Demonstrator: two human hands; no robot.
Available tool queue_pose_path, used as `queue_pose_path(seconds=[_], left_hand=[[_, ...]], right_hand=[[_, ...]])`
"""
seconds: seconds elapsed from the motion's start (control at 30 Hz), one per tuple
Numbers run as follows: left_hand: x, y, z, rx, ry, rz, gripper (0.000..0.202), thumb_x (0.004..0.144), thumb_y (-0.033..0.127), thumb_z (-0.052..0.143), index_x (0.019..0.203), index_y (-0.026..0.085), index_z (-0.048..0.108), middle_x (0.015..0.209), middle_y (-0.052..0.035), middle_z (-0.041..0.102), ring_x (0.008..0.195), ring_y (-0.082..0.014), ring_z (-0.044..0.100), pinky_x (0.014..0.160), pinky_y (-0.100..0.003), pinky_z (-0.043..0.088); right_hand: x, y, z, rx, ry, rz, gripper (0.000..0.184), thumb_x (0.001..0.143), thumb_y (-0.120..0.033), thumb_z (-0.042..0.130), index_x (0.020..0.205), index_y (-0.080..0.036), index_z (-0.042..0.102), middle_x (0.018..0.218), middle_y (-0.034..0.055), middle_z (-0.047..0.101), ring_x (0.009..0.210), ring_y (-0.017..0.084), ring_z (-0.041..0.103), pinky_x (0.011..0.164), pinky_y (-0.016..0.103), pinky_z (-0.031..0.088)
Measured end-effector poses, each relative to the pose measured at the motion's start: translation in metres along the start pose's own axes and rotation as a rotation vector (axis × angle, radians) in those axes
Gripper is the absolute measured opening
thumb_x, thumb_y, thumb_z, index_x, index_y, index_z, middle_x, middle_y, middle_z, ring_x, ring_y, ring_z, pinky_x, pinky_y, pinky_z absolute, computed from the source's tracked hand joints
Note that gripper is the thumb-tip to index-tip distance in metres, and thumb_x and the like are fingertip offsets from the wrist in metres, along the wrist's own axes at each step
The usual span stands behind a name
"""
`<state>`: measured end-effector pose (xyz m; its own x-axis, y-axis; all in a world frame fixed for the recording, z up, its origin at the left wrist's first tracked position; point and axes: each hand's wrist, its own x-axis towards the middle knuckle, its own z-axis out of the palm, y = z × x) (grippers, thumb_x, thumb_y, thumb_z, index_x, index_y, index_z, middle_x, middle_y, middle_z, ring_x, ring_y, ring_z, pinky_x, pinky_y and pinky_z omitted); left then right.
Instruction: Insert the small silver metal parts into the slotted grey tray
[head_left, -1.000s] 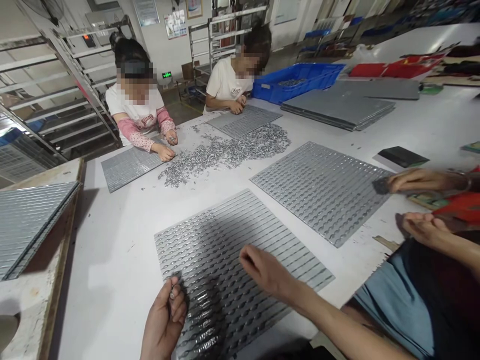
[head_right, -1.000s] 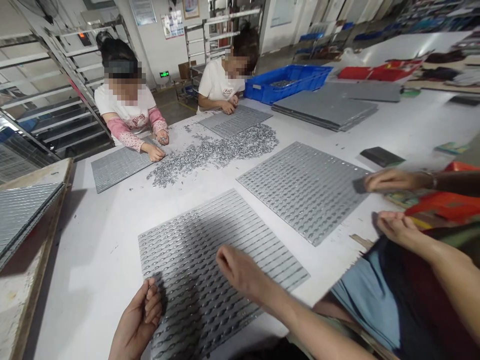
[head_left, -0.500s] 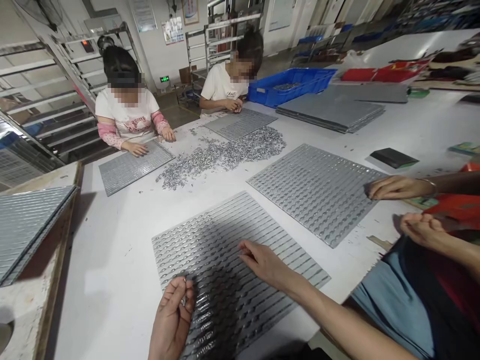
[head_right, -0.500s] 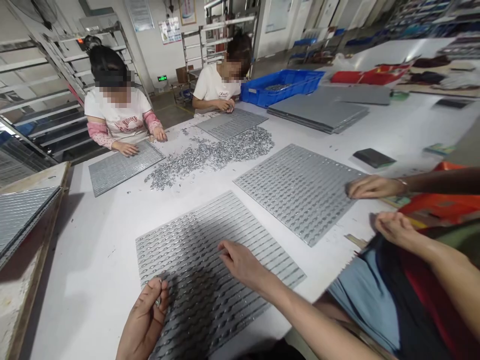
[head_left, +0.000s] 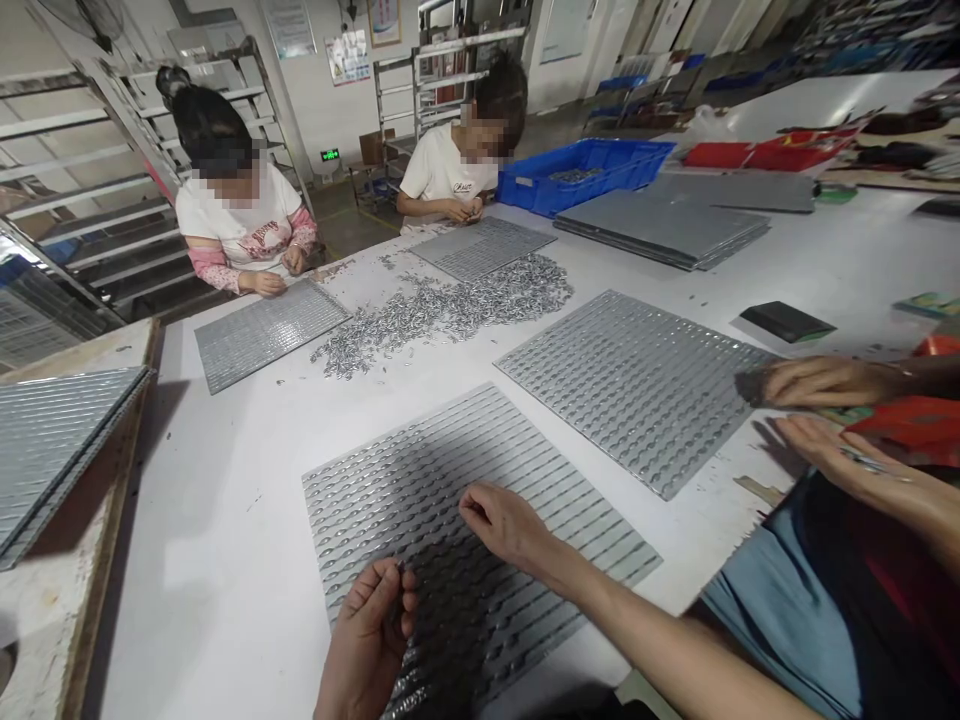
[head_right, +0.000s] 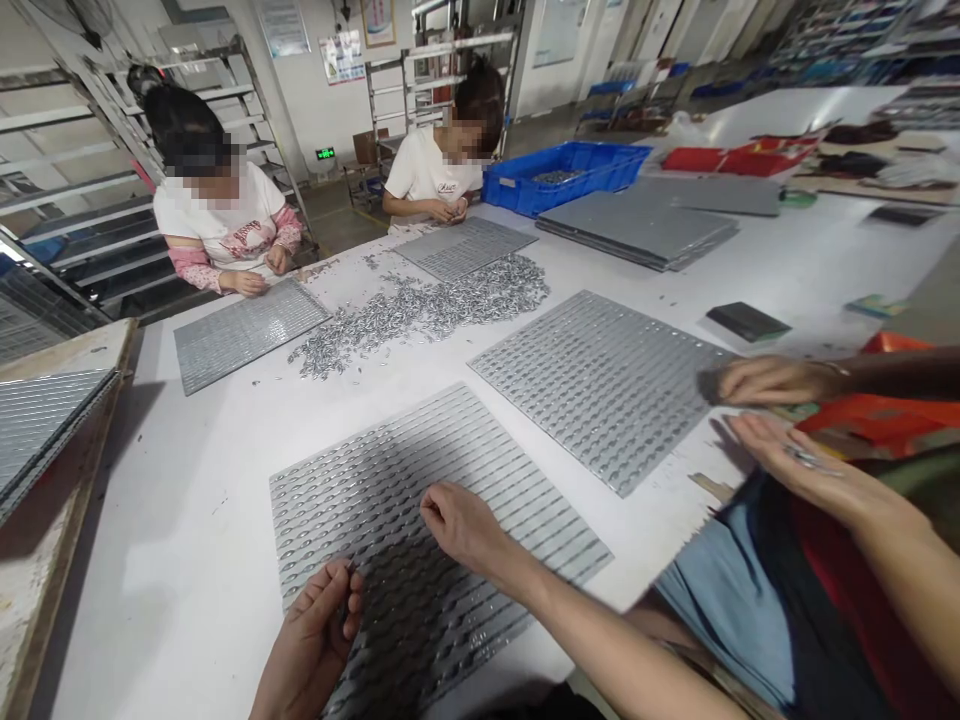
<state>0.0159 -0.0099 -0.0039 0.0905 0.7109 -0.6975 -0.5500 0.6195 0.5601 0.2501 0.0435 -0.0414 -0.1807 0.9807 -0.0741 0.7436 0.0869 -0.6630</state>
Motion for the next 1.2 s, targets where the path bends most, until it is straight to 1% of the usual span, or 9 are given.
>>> queue_pose_path(seconds=[0.23, 0.47, 0.6, 0.67, 0.8, 0.9, 0.97, 1.1, 1.2], left_hand=[[0.005, -0.006, -0.001, 0.046, -0.010, -0.010, 0.054, 0.051, 0.041, 0.100, 0.082, 0.017, 0.063, 0.071, 0.0002, 0.065, 0.056, -0.0079, 0.051, 0.045, -0.017, 0.034], [0.005, -0.005, 0.009, 0.073, -0.074, -0.020, 0.052, 0.054, 0.041, 0.100, 0.080, 0.016, 0.062, 0.071, 0.0002, 0.063, 0.055, -0.0067, 0.049, 0.046, -0.018, 0.032], [0.005, -0.006, 0.013, 0.065, -0.091, -0.035, 0.053, 0.054, 0.040, 0.100, 0.081, 0.015, 0.063, 0.071, -0.0004, 0.063, 0.056, -0.0075, 0.050, 0.046, -0.018, 0.031], [0.005, -0.008, 0.015, 0.071, -0.096, -0.026, 0.053, 0.054, 0.041, 0.100, 0.081, 0.015, 0.063, 0.071, -0.0004, 0.063, 0.055, -0.0074, 0.049, 0.046, -0.018, 0.030], [0.005, -0.012, 0.019, 0.104, -0.124, 0.020, 0.050, 0.057, 0.045, 0.098, 0.076, 0.014, 0.063, 0.070, 0.0006, 0.061, 0.055, -0.0058, 0.046, 0.047, -0.018, 0.029], [0.004, -0.019, 0.021, 0.136, -0.146, 0.015, 0.052, 0.057, 0.049, 0.097, 0.075, 0.015, 0.063, 0.060, 0.0036, 0.054, 0.051, -0.0054, 0.041, 0.047, -0.019, 0.026], [0.004, -0.025, 0.023, 0.173, -0.169, -0.010, 0.053, 0.057, 0.053, 0.096, 0.074, 0.016, 0.061, 0.055, 0.0049, 0.050, 0.049, -0.0057, 0.038, 0.047, -0.019, 0.023], [0.004, -0.036, 0.028, 0.223, -0.215, -0.034, 0.051, 0.062, 0.054, 0.093, 0.070, 0.016, 0.060, 0.055, 0.0048, 0.049, 0.049, -0.0052, 0.035, 0.047, -0.020, 0.023], [0.006, -0.039, 0.029, 0.163, -0.202, -0.072, 0.048, 0.060, 0.047, 0.096, 0.079, 0.015, 0.065, 0.066, 0.0008, 0.060, 0.053, -0.0065, 0.045, 0.050, -0.020, 0.031]], right_hand=[[0.007, -0.004, 0.001, 0.002, -0.026, 0.151, 0.015, 0.089, -0.020, 0.054, 0.078, -0.019, 0.064, 0.079, 0.0026, 0.069, 0.074, 0.017, 0.061, 0.067, 0.028, 0.039], [0.005, -0.004, 0.000, 0.047, -0.065, 0.173, 0.018, 0.092, -0.026, 0.051, 0.076, -0.020, 0.056, 0.076, 0.0012, 0.064, 0.067, 0.015, 0.056, 0.060, 0.027, 0.034], [0.007, -0.008, -0.002, 0.019, -0.031, 0.197, 0.002, 0.088, -0.020, 0.054, 0.090, -0.020, 0.054, 0.072, -0.0025, 0.059, 0.066, 0.014, 0.052, 0.062, 0.026, 0.031], [0.009, -0.010, -0.004, 0.006, -0.031, 0.217, 0.010, 0.086, -0.017, 0.056, 0.095, -0.020, 0.053, 0.068, -0.0043, 0.055, 0.064, 0.013, 0.049, 0.061, 0.026, 0.028], [0.001, -0.017, -0.010, 0.171, -0.013, 0.173, 0.008, 0.090, -0.026, 0.059, 0.094, -0.020, 0.056, 0.067, -0.0043, 0.056, 0.065, 0.014, 0.052, 0.064, 0.027, 0.035], [-0.019, -0.030, -0.013, 0.421, -0.067, 0.065, 0.022, 0.095, -0.040, 0.057, 0.085, -0.020, 0.061, 0.073, -0.0013, 0.063, 0.069, 0.015, 0.056, 0.064, 0.026, 0.041], [-0.035, -0.039, -0.013, 0.517, -0.114, 0.023, 0.025, 0.094, -0.042, 0.058, 0.083, -0.020, 0.064, 0.075, -0.0005, 0.065, 0.070, 0.014, 0.057, 0.063, 0.026, 0.042], [-0.052, -0.042, -0.011, 0.565, -0.132, 0.034, 0.024, 0.095, -0.038, 0.055, 0.083, -0.019, 0.063, 0.075, -0.0003, 0.064, 0.071, 0.014, 0.057, 0.064, 0.025, 0.043], [-0.046, -0.027, -0.011, 0.487, -0.091, 0.071, 0.026, 0.098, -0.038, 0.051, 0.081, -0.020, 0.059, 0.076, -0.0001, 0.063, 0.073, 0.016, 0.057, 0.067, 0.027, 0.045]])
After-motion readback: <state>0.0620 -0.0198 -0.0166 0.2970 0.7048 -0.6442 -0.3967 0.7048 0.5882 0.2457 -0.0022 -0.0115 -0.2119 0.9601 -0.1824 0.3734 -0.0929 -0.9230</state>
